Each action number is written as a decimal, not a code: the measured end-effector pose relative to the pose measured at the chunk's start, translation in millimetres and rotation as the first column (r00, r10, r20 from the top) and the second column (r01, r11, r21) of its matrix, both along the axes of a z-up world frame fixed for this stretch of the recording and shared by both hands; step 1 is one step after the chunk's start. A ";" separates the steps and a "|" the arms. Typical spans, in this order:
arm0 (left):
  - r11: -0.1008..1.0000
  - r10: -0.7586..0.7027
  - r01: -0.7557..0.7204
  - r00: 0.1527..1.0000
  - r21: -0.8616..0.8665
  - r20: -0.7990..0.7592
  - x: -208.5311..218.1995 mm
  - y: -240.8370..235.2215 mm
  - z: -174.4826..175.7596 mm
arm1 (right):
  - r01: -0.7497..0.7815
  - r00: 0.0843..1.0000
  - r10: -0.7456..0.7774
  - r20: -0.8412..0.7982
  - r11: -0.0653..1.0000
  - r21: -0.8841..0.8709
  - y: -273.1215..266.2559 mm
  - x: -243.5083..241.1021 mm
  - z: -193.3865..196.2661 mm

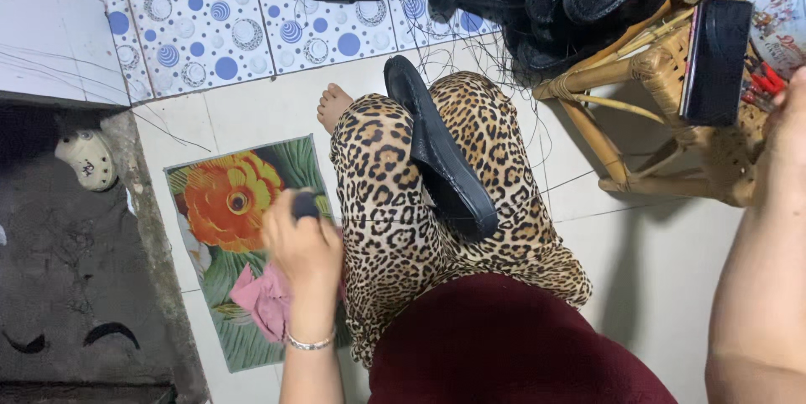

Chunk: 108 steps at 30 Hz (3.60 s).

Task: The person sits on the floor and sews a black shoe using a needle and thread. They hold the shoe on their lap and repeatedly push the needle through the sole and upper parts of the shoe to stitch it together.

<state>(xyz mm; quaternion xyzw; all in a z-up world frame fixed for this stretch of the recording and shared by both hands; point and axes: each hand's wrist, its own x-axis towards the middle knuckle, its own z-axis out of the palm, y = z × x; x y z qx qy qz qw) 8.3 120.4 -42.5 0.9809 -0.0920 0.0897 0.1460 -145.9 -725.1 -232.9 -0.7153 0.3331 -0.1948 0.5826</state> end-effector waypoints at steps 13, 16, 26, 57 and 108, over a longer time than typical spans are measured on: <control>0.426 -0.880 0.051 0.256 -0.903 -0.400 -33.9 -99.4 96.4 | -0.839 0.461 0.814 -0.352 0.529 0.125 483.8 82.9 264.6; 0.448 -0.687 0.157 0.690 -0.880 -0.227 -34.4 -105.8 81.9 | -0.897 0.413 0.824 -0.388 0.441 -0.019 487.0 83.1 260.7; 0.899 -0.202 0.282 0.945 -0.334 0.256 -42.1 -128.1 27.3 | -0.640 0.758 0.649 0.060 0.758 -0.125 521.8 87.0 228.7; 0.057 -0.230 -0.777 0.601 -0.627 -0.765 -0.6 103.7 -20.4 | -0.936 0.352 0.823 -0.446 0.320 -0.149 454.7 105.1 320.1; 0.843 -0.292 0.409 0.894 -0.349 0.341 -31.6 -121.6 11.0 | -0.990 -0.055 0.764 -0.643 -0.125 -0.064 506.4 154.2 314.6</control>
